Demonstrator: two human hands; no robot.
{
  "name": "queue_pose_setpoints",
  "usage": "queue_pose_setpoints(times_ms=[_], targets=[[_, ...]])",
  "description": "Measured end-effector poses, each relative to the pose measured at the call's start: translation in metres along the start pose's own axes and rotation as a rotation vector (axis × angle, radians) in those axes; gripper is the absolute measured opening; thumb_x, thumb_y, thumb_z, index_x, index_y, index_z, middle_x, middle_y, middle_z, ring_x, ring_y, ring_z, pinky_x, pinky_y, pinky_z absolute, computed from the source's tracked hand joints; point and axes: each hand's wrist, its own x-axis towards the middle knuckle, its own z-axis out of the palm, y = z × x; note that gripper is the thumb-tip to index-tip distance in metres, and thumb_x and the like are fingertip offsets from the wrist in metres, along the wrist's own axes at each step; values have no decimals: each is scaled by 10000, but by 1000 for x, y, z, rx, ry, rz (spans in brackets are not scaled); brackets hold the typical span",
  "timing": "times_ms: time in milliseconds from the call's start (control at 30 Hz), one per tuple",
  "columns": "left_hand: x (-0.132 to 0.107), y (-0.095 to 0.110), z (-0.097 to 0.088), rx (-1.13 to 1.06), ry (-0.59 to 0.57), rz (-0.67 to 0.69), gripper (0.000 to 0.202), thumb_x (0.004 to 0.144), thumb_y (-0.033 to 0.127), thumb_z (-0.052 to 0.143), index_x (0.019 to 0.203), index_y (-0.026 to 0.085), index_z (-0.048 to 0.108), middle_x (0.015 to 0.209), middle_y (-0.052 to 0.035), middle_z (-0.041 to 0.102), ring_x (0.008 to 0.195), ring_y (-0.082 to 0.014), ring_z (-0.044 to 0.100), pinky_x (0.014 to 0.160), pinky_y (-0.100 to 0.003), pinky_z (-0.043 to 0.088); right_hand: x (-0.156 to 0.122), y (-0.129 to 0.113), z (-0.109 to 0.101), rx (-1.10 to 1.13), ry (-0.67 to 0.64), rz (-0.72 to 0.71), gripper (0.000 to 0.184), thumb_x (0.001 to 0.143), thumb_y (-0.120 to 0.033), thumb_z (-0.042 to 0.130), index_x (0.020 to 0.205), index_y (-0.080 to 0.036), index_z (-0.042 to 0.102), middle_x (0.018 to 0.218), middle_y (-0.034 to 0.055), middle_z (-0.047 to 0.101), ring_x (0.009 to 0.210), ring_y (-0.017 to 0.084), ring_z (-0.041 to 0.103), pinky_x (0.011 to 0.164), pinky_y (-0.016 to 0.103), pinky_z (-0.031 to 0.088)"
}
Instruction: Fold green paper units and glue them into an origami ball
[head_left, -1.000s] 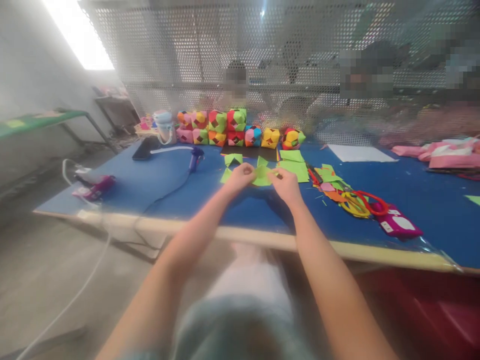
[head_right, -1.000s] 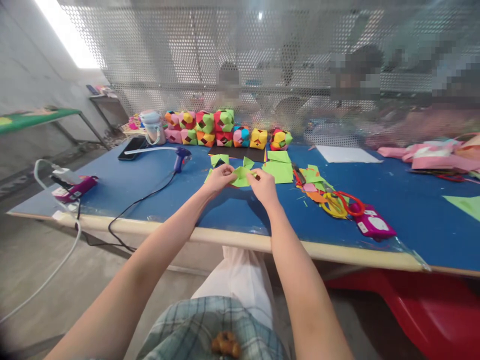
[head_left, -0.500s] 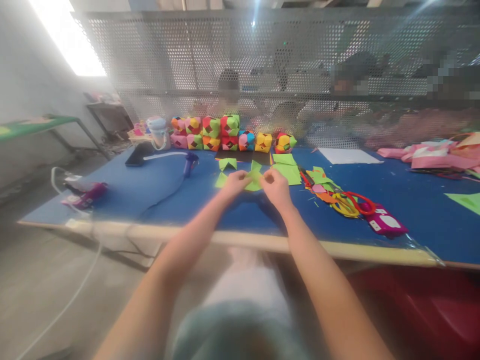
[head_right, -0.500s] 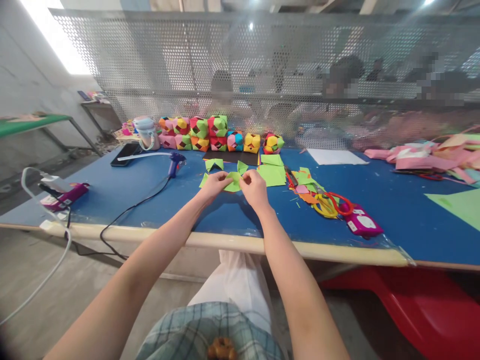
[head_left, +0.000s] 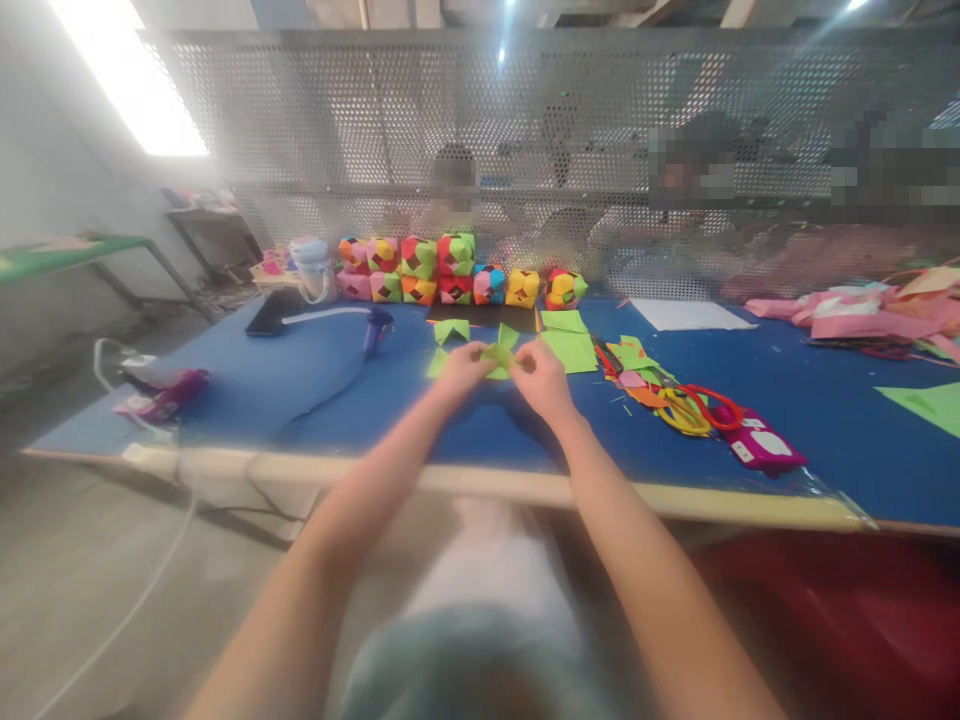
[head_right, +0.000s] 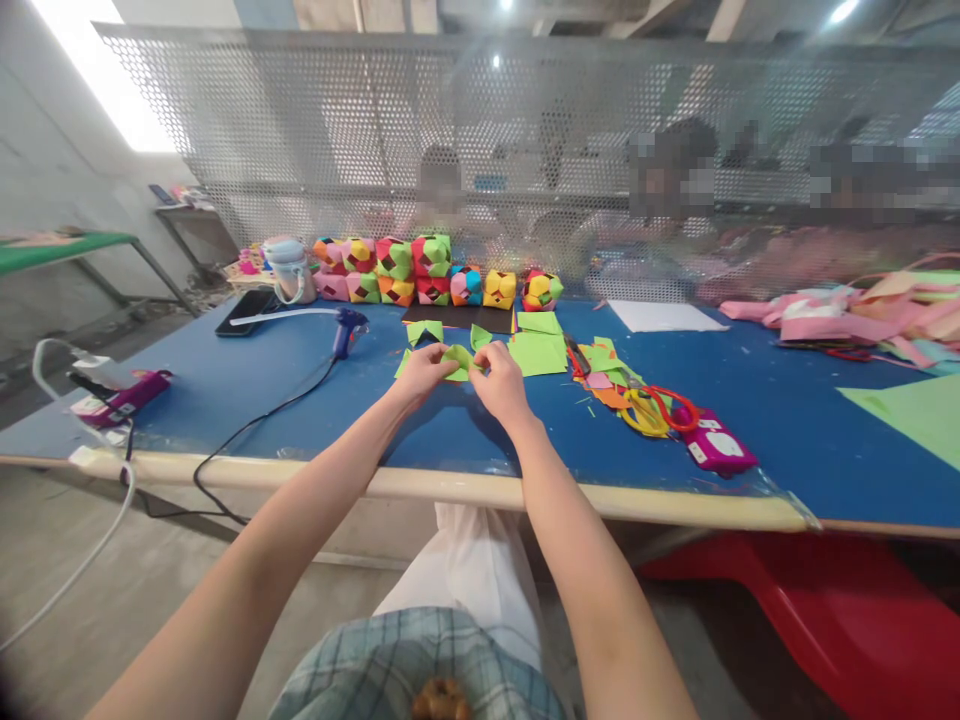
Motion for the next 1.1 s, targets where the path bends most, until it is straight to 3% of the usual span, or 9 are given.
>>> queue_pose_setpoints(times_ms=[100, 233, 467, 733, 900, 1100], targets=[[1, -1, -1, -6, 28, 0, 123, 619, 155, 666, 730, 134, 617, 656, 18, 611, 640, -111, 562, 694, -264, 491, 0, -6, -1, 50, -46, -4, 109, 755, -270, 538, 687, -219, 470, 747, 17, 510, 715, 162, 495, 697, 294, 430], [0, 0, 1, -21, 30, 1, 118, 639, 150, 642, 752, 133, 613, 682, 12, 610, 620, -113, 570, 639, -268, 505, 2, -8, -4, 111, -37, 65, 211, 838, -339, 440, 697, -207, 524, 771, 39, 569, 756, 171, 538, 731, 310, 449], [-5, 3, 2, -22, -9, 14, 130, 651, 162, 650, 765, 124, 600, 687, 11, 592, 593, -100, 558, 572, -249, 505, 4, 4, 2, 192, -47, 269, 262, 745, -412, 541, 835, -176, 610, 768, 43, 657, 703, 179, 591, 676, 315, 482], [-6, 4, 2, -14, -40, 19, 136, 661, 178, 653, 767, 121, 591, 692, 5, 596, 598, -108, 565, 573, -269, 514, 4, -1, 0, 238, -102, 353, 327, 704, -485, 583, 727, -165, 646, 695, 34, 656, 703, 187, 584, 671, 301, 461], [-3, 2, 1, -2, -36, 23, 135, 663, 177, 650, 777, 127, 600, 683, 7, 608, 596, -108, 574, 589, -260, 508, 5, -1, -5, 266, -99, 422, 524, 826, -585, 378, 752, -151, 663, 698, 41, 652, 670, 175, 580, 596, 276, 443], [-1, -2, 0, 25, -57, 23, 103, 650, 125, 628, 748, 129, 596, 647, 20, 600, 582, -95, 566, 586, -226, 487, 5, -1, -4, 253, -150, 406, 386, 695, -543, 591, 737, -168, 673, 724, 29, 674, 730, 192, 597, 678, 292, 463]])
